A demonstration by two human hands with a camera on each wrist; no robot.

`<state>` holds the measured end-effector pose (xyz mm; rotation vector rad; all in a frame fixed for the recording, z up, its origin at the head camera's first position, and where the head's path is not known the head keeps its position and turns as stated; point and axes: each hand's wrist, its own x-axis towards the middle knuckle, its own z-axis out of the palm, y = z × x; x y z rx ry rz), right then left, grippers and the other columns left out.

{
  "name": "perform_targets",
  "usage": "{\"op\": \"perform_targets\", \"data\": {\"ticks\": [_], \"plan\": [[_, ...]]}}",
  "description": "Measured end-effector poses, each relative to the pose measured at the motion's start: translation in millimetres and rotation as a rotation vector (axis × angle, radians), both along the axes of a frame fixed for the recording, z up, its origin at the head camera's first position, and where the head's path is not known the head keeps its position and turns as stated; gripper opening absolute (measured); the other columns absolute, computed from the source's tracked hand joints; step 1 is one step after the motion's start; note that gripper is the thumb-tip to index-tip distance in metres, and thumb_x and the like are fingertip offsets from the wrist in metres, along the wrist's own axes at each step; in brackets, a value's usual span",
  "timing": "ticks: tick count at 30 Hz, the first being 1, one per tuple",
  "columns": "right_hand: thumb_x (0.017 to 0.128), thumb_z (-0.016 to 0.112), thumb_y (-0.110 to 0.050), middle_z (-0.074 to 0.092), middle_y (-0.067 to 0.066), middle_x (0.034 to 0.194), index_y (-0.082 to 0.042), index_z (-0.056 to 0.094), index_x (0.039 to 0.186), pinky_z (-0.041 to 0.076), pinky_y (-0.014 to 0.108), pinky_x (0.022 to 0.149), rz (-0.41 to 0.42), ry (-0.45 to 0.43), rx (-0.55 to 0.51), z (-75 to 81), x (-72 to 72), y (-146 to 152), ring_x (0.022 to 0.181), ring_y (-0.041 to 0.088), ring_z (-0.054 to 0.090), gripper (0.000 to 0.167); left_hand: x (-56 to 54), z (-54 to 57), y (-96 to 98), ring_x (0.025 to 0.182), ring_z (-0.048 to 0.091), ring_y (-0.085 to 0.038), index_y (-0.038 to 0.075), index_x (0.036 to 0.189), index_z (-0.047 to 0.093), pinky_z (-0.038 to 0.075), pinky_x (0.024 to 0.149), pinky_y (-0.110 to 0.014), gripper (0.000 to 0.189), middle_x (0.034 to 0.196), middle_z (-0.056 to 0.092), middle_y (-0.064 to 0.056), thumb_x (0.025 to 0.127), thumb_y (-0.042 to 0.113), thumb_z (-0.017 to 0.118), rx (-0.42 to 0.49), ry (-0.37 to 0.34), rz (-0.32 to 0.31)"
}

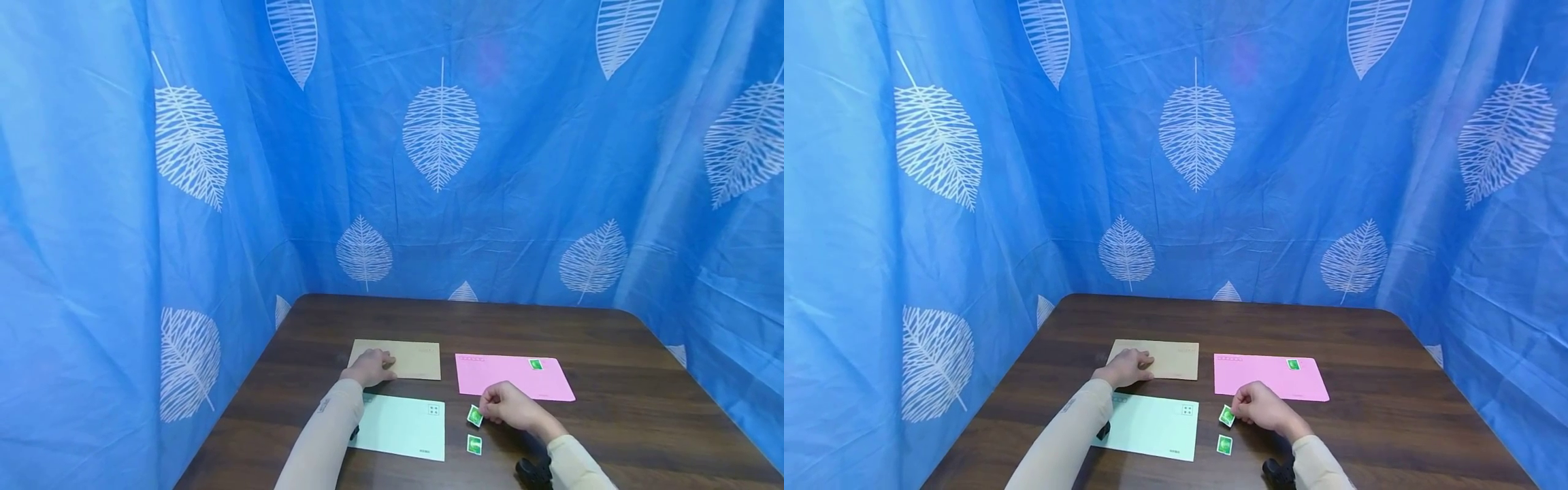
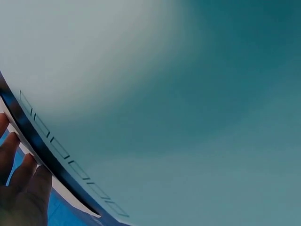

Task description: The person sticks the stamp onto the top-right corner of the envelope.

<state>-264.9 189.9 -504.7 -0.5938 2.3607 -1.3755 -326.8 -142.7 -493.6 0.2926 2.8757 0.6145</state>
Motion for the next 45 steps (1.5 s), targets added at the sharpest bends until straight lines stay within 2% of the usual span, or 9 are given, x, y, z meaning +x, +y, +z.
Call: {"op": "perform_targets", "data": {"ticks": [14,27,36,45], "plan": [[0.092,0.061,0.000,0.061,0.004,0.076,0.004,0.066,0.086,0.050,0.024,0.059,0.005,0.020,0.005,1.9,-3.7,-7.2,0.069,0.015,0.055,0.009,1.7,3.4,3.1,0.143,0.045,-0.031,0.014,0.134,0.065,0.037,0.118,-0.050,0.046,0.148,0.055,-0.007,0.092,0.031,0.073,-0.013,-0.001,0.014],[0.094,0.062,-0.002,0.063,0.006,0.078,0.004,0.067,0.089,0.051,0.027,0.060,0.005,0.005,-0.007,4.2,-9.7,-10.8,0.069,0.019,0.056,0.009,3.5,4.9,3.3,0.142,0.044,-0.031,0.015,0.133,0.066,0.037,0.117,-0.052,0.046,0.148,0.055,-0.007,0.091,0.031,0.073,0.016,-0.016,0.039],[0.094,0.063,-0.004,0.065,0.006,0.079,0.002,0.068,0.090,0.055,0.029,0.064,-0.020,0.002,0.025,5.0,-12.5,-14.5,0.071,0.017,0.058,0.009,4.6,3.6,4.3,0.140,0.046,-0.031,0.013,0.132,0.067,0.038,0.117,-0.052,0.043,0.147,0.056,-0.007,0.092,0.030,0.072,0.014,0.002,0.024],[0.093,0.062,0.000,0.064,0.006,0.078,0.004,0.068,0.089,0.057,0.032,0.065,-0.017,-0.002,0.007,6.0,-14.7,-17.6,0.072,0.018,0.058,0.008,5.1,3.0,4.0,0.139,0.047,-0.031,0.012,0.132,0.067,0.039,0.116,-0.051,0.042,0.145,0.058,-0.008,0.093,0.028,0.071,0.002,0.020,0.017]]}}
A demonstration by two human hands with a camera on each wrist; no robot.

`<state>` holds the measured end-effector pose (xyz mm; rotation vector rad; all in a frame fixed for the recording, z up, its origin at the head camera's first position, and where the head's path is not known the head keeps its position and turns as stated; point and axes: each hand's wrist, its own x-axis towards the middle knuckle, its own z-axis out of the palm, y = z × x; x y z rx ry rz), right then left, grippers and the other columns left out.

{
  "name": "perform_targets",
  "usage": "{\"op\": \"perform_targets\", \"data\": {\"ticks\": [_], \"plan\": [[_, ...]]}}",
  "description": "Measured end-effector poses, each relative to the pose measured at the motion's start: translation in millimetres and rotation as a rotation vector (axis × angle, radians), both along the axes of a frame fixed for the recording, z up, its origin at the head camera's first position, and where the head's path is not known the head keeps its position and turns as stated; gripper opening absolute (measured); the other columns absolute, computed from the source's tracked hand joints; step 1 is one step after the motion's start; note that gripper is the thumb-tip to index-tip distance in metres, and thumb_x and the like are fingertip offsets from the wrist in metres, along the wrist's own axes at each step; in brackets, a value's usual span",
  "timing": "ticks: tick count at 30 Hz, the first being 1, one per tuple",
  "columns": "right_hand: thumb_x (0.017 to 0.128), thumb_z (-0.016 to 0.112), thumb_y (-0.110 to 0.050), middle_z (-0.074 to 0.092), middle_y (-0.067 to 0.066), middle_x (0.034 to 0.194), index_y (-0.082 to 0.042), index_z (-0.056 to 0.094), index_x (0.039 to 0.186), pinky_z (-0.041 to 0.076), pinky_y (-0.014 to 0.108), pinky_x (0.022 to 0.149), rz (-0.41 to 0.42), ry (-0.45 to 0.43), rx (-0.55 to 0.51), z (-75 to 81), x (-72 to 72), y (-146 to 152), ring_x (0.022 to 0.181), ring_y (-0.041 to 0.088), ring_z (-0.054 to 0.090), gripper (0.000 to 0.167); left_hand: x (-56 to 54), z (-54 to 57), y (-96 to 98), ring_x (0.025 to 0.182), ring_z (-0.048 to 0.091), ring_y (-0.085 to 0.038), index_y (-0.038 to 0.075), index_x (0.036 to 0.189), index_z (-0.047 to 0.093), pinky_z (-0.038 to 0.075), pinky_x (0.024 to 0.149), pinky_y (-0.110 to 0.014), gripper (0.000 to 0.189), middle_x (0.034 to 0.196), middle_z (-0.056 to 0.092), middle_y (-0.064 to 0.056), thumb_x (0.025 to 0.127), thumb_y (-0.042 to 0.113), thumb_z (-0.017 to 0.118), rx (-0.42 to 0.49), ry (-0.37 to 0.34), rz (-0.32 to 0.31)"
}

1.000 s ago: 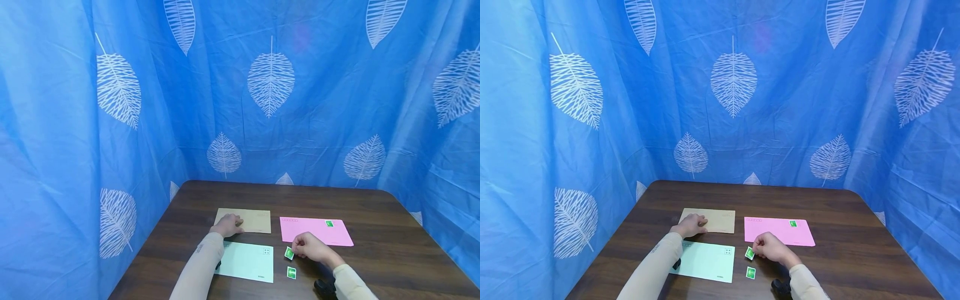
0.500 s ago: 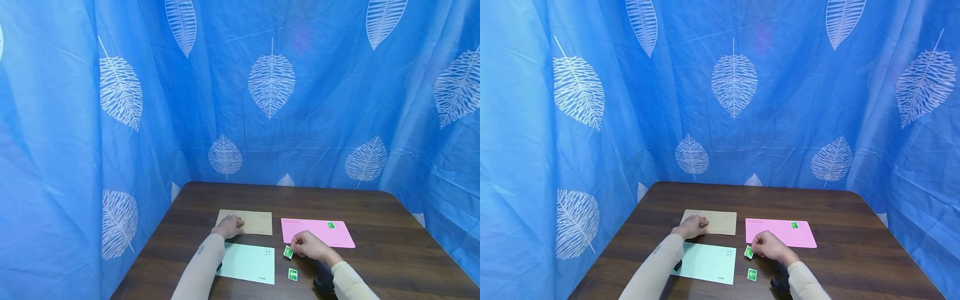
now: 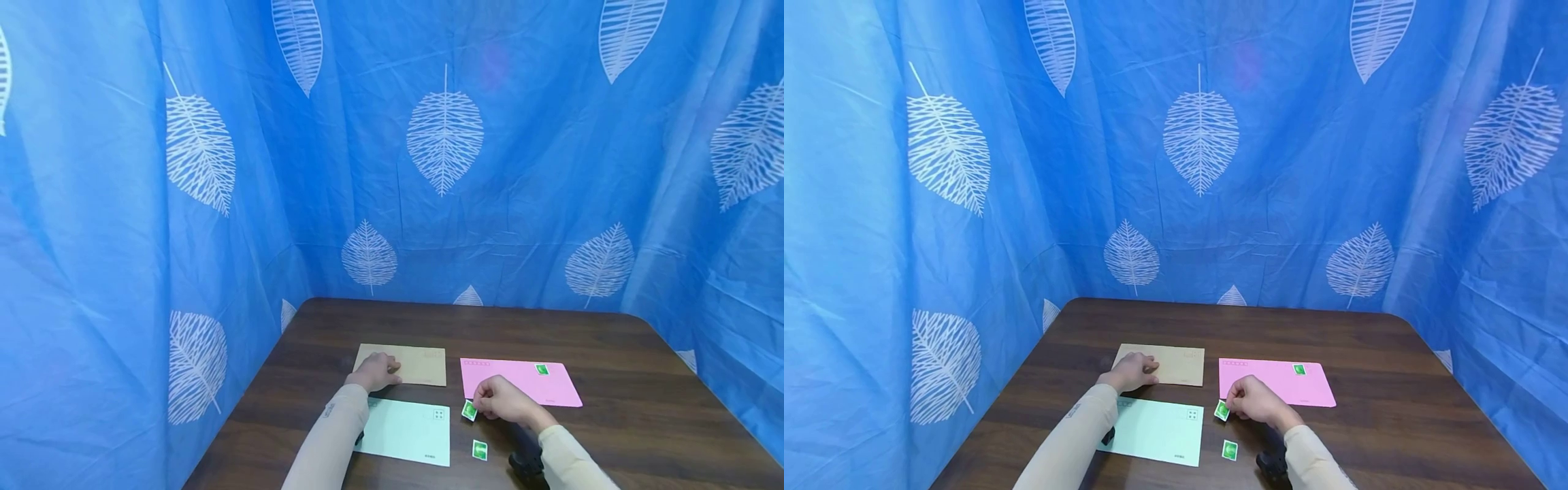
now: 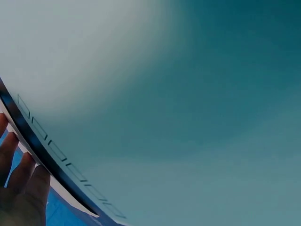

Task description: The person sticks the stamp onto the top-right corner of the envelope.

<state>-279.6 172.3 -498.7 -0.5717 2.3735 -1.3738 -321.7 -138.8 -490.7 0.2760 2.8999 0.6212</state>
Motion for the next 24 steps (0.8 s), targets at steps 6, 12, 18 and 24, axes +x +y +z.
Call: {"op": "perform_targets", "data": {"ticks": [6,12,18,24], "plan": [[0.094,0.063,-0.002,0.065,0.006,0.078,0.003,0.068,0.089,0.057,0.033,0.066,-0.011,0.007,0.010,0.0,0.2,-0.9,0.072,0.018,0.059,0.008,0.3,-1.3,-0.6,0.139,0.048,-0.032,0.012,0.130,0.068,0.040,0.115,-0.052,0.042,0.144,0.059,-0.009,0.091,0.029,0.073,0.025,0.005,0.012],[0.093,0.064,-0.002,0.064,0.005,0.077,0.003,0.067,0.088,0.057,0.032,0.065,-0.003,0.014,0.012,-0.3,0.5,-2.8,0.071,0.018,0.059,0.008,1.0,-1.2,-0.2,0.135,0.053,-0.030,0.012,0.128,0.069,0.043,0.113,-0.050,0.042,0.140,0.062,-0.009,0.090,0.029,0.075,0.021,0.012,0.009],[0.094,0.063,-0.001,0.063,0.005,0.077,0.003,0.067,0.088,0.055,0.030,0.064,0.002,0.030,0.001,-1.5,-0.7,-2.6,0.071,0.018,0.058,0.009,-2.1,-2.7,0.7,0.128,0.058,-0.029,0.011,0.126,0.071,0.048,0.109,-0.047,0.041,0.133,0.066,-0.009,0.089,0.028,0.077,0.017,0.037,0.004],[0.094,0.062,-0.001,0.063,0.007,0.078,0.003,0.067,0.089,0.055,0.031,0.065,-0.005,0.025,0.009,-0.9,-1.6,-4.2,0.071,0.019,0.058,0.009,-3.5,-2.7,1.1,0.126,0.060,-0.028,0.010,0.124,0.071,0.048,0.108,-0.047,0.041,0.131,0.067,-0.009,0.087,0.027,0.078,0.034,0.027,0.014]]}}
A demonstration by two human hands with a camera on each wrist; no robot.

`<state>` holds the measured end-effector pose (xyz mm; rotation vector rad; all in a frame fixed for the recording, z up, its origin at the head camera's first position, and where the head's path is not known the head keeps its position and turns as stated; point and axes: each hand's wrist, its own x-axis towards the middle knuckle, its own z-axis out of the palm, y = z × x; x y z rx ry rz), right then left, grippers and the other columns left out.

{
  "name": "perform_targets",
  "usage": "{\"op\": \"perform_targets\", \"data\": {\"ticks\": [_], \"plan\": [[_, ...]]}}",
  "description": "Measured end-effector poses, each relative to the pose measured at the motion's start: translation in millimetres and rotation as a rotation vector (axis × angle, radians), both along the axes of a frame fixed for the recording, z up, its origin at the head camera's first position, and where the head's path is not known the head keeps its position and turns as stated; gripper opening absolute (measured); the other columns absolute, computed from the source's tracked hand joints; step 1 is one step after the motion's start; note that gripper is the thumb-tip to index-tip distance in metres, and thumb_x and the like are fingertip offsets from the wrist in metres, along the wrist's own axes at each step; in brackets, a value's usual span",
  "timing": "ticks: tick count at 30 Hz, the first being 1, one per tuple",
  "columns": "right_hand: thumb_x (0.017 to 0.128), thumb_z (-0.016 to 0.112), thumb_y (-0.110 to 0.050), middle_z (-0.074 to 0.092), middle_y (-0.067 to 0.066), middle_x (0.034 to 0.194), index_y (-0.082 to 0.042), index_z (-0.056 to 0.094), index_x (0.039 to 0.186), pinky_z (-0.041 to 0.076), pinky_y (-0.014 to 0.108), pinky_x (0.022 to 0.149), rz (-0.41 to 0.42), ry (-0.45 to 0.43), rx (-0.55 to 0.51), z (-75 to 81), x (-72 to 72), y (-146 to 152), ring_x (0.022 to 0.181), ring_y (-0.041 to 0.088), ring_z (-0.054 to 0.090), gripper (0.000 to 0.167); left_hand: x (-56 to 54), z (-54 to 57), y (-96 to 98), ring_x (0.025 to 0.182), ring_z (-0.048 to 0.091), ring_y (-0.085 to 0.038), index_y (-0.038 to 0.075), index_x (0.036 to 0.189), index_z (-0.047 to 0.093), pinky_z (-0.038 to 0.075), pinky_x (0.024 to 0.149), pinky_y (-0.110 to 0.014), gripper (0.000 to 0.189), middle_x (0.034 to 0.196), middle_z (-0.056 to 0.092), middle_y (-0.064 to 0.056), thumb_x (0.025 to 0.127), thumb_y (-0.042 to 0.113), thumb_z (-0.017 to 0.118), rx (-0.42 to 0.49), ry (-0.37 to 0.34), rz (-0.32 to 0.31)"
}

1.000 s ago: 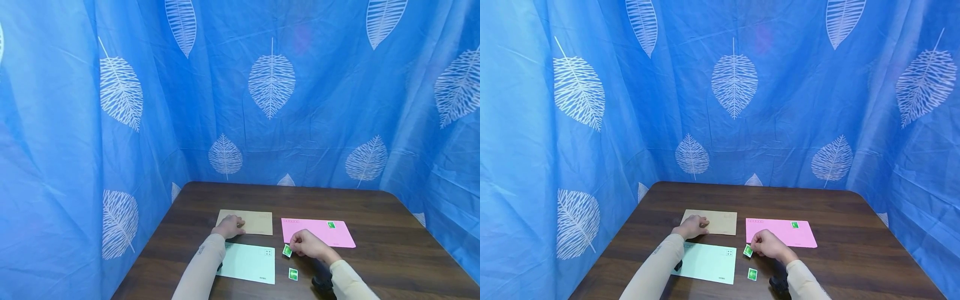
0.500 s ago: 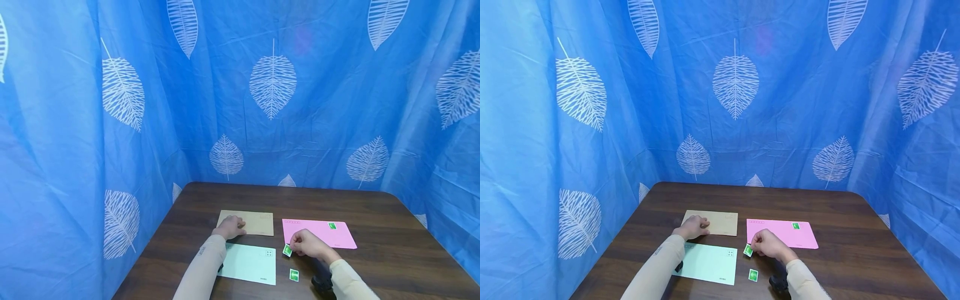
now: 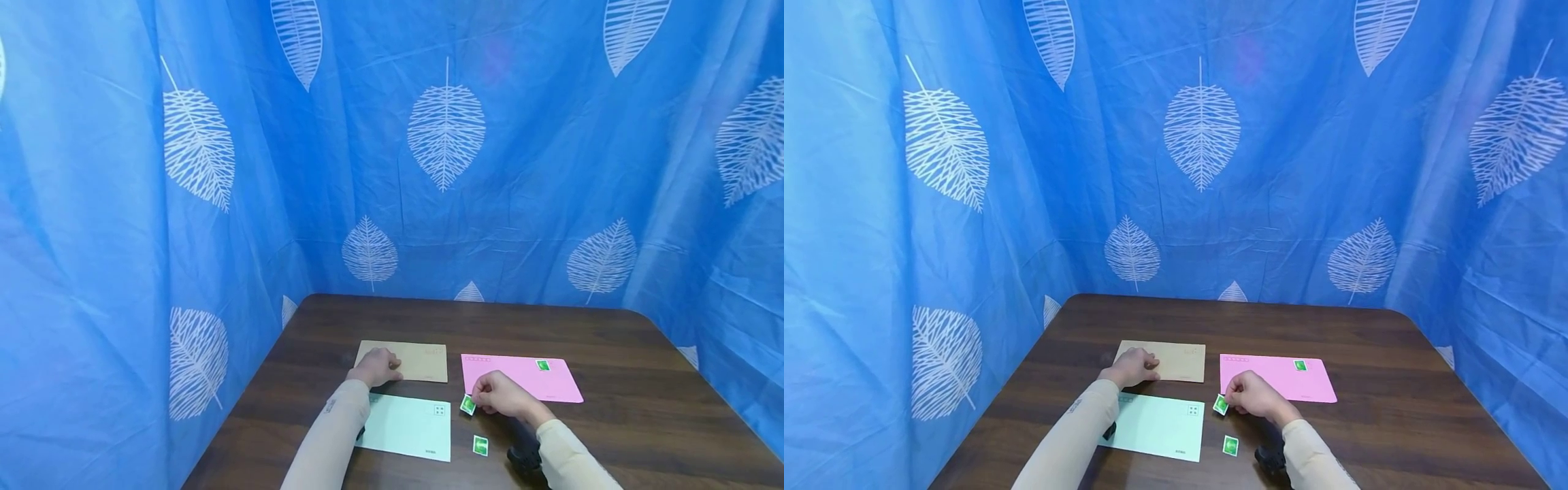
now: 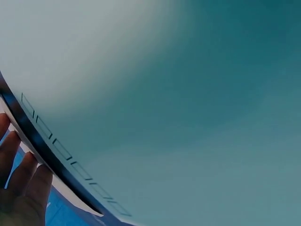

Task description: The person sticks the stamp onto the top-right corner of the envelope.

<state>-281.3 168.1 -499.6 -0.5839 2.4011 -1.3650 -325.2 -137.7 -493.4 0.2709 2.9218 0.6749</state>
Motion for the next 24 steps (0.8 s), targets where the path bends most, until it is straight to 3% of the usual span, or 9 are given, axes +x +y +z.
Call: {"op": "perform_targets", "data": {"ticks": [24], "plan": [[0.095,0.060,-0.003,0.061,0.005,0.073,0.002,0.068,0.085,0.051,0.028,0.062,0.040,0.036,0.025,6.4,-25.0,-18.0,0.066,0.016,0.056,0.014,1.3,1.4,-1.1,0.128,0.057,-0.028,0.012,0.123,0.073,0.046,0.110,-0.048,0.041,0.134,0.066,-0.008,0.085,0.026,0.080,-0.012,-0.010,0.018]]}}
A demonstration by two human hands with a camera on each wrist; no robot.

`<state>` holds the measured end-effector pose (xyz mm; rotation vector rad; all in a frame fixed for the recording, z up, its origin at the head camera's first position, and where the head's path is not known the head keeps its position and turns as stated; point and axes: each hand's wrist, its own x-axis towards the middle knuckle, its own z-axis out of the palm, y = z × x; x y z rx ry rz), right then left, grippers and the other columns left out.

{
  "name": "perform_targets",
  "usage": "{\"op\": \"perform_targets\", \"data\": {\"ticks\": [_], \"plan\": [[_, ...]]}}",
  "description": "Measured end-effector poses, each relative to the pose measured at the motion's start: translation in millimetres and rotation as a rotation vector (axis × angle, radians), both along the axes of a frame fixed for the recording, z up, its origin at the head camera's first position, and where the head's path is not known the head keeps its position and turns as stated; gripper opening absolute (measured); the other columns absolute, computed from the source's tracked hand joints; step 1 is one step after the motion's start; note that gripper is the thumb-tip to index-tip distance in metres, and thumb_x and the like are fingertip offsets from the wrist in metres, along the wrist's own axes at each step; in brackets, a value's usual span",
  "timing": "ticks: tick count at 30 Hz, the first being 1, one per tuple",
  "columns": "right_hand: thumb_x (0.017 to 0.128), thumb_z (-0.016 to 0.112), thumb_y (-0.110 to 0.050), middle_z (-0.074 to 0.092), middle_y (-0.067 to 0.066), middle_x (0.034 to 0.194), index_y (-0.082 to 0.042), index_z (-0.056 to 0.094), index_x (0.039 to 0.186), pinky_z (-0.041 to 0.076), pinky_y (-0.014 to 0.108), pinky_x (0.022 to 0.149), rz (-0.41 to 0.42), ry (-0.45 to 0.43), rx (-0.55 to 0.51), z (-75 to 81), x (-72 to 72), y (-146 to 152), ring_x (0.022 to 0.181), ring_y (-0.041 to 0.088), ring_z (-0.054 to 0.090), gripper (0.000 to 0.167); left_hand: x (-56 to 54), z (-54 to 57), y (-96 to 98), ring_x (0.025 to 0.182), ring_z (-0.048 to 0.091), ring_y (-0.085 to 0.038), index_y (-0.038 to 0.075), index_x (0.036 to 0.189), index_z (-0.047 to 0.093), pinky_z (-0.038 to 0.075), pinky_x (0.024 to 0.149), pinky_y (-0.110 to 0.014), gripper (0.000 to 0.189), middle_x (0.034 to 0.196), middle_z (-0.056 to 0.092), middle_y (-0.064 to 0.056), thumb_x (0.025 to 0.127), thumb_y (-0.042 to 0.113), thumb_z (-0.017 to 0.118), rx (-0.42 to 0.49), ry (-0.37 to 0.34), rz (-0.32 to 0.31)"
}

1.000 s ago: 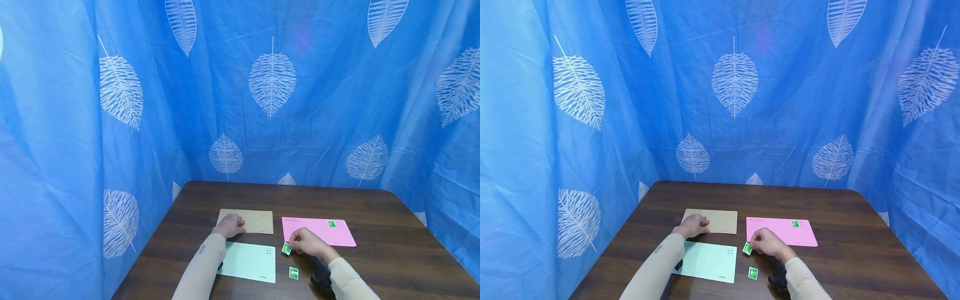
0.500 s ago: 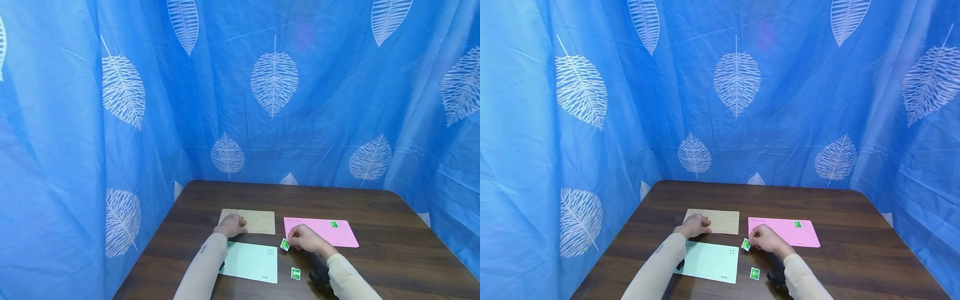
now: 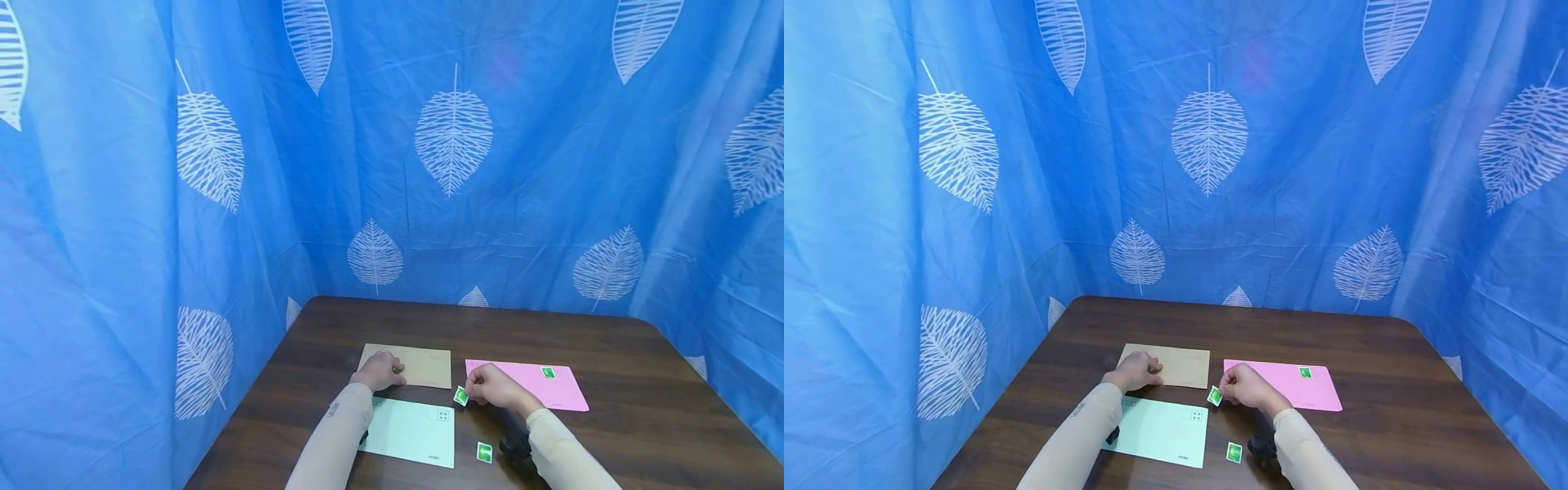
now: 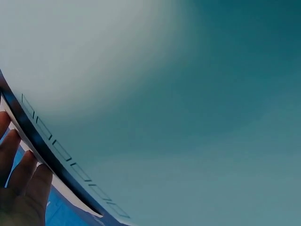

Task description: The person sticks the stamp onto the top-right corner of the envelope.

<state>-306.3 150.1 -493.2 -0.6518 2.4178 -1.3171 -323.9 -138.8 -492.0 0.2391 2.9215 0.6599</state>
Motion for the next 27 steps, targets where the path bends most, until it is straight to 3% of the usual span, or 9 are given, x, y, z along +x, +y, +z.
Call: {"op": "perform_targets", "data": {"ticks": [13,27], "plan": [[0.095,0.063,-0.004,0.064,0.009,0.079,0.000,0.069,0.088,0.055,0.031,0.065,-0.023,0.000,0.010,4.1,-9.9,-8.0,0.069,0.020,0.058,0.010,4.3,3.0,1.6,0.128,0.058,-0.029,0.010,0.122,0.073,0.046,0.110,-0.049,0.040,0.132,0.066,-0.009,0.085,0.026,0.080,0.042,0.003,0.006],[0.094,0.062,0.001,0.065,0.007,0.080,0.002,0.067,0.087,0.057,0.033,0.065,-0.005,0.027,0.020,9.2,-22.8,-12.4,0.070,0.019,0.060,0.009,4.8,1.8,1.0,0.125,0.058,-0.029,0.011,0.121,0.073,0.046,0.108,-0.051,0.039,0.129,0.067,-0.009,0.085,0.026,0.080,0.013,0.013,0.006]]}}
